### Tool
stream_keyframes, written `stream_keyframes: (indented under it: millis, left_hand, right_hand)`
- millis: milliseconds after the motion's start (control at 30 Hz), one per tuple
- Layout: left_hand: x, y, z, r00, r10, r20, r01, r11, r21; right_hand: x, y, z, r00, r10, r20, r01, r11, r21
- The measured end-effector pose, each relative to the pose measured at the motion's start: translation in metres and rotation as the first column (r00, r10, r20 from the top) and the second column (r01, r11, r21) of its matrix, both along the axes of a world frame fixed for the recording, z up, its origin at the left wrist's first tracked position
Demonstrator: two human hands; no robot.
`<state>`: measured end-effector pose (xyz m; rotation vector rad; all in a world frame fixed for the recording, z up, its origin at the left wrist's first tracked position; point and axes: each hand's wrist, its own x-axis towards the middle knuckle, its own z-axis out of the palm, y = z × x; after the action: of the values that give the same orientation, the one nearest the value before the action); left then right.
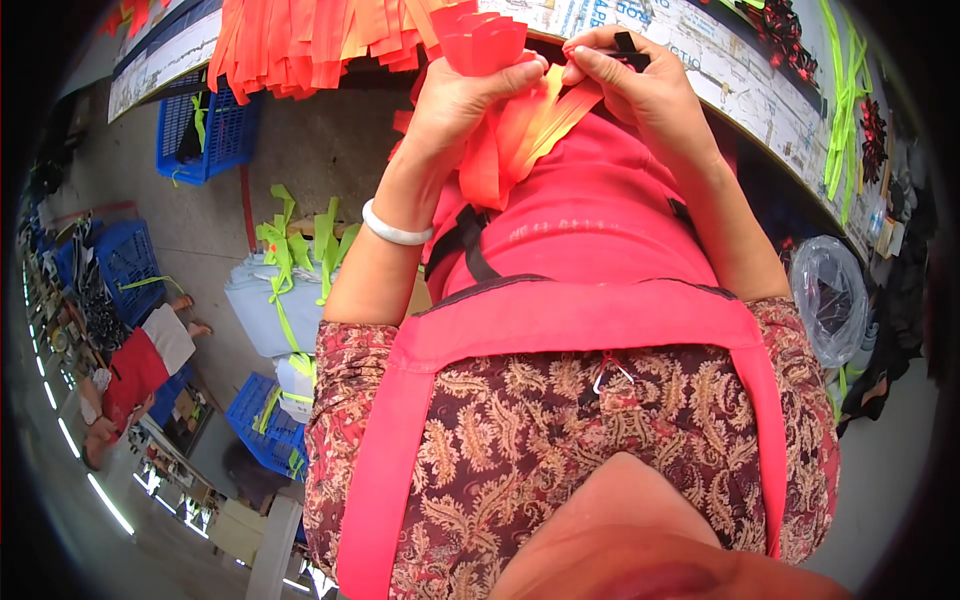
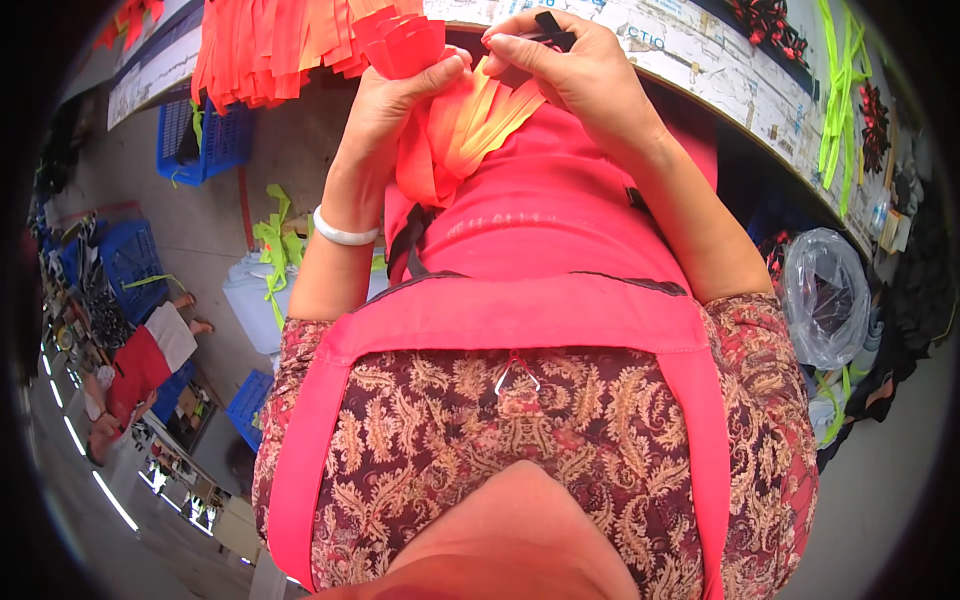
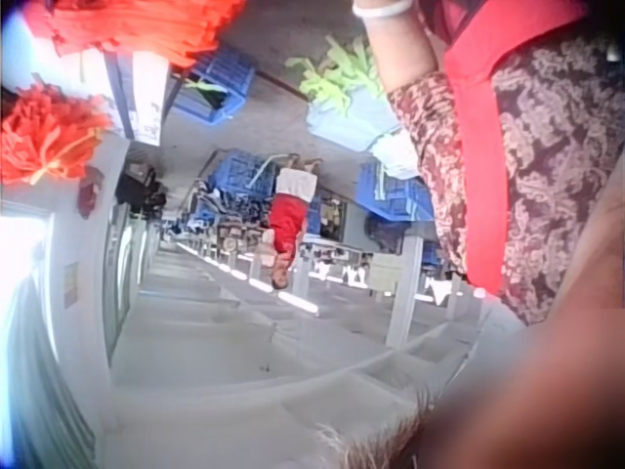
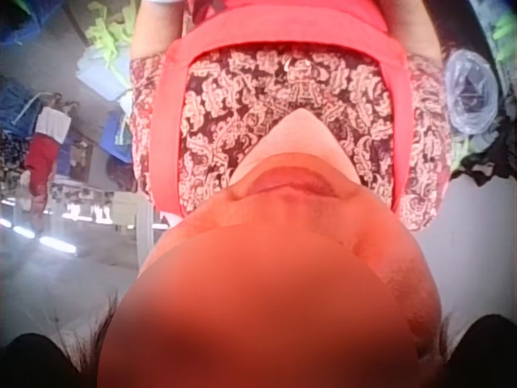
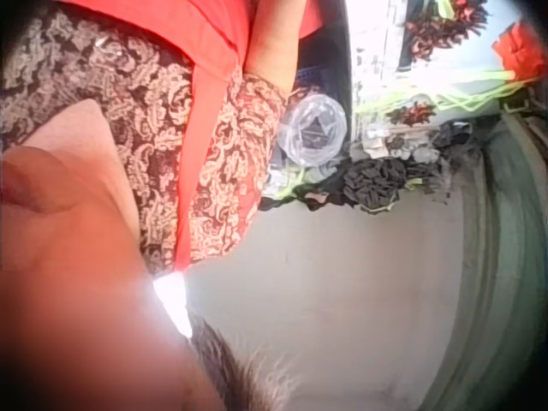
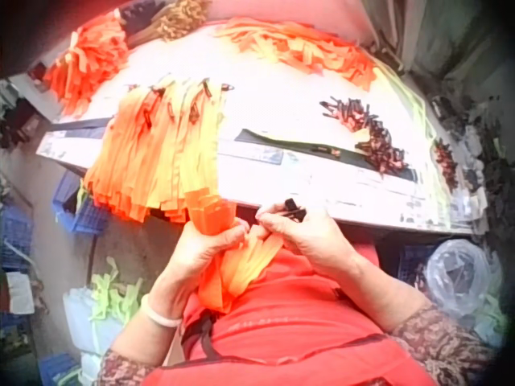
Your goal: Manual assembly of plastic buckles onto reflective orange safety straps at an industrial workbench.
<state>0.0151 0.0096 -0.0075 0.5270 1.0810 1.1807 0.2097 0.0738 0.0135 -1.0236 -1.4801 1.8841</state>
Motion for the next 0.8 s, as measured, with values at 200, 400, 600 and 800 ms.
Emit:
stream_keyframes:
  millis: [200,400,600,800]
  left_hand:
    - [0.006,-0.002,0.002,0.996,-0.014,-0.085,0.024,0.993,0.119]
    - [0.004,-0.004,-0.002,0.995,-0.002,-0.096,0.009,0.997,0.076]
    - [0.008,-0.005,-0.005,0.988,0.017,-0.155,0.019,0.973,0.231]
    - [0.008,-0.005,-0.012,0.96,0.042,-0.277,0.048,0.949,0.31]
  right_hand:
    - [-0.003,-0.002,0.006,0.994,-0.04,-0.099,0.011,0.961,-0.277]
    - [-0.01,-0.01,0.008,0.989,-0.112,-0.097,0.074,0.94,-0.333]
    - [-0.013,-0.017,0.004,0.979,-0.139,-0.146,0.078,0.93,-0.36]
    - [-0.015,-0.017,0.005,0.975,-0.131,-0.179,0.058,0.93,-0.362]
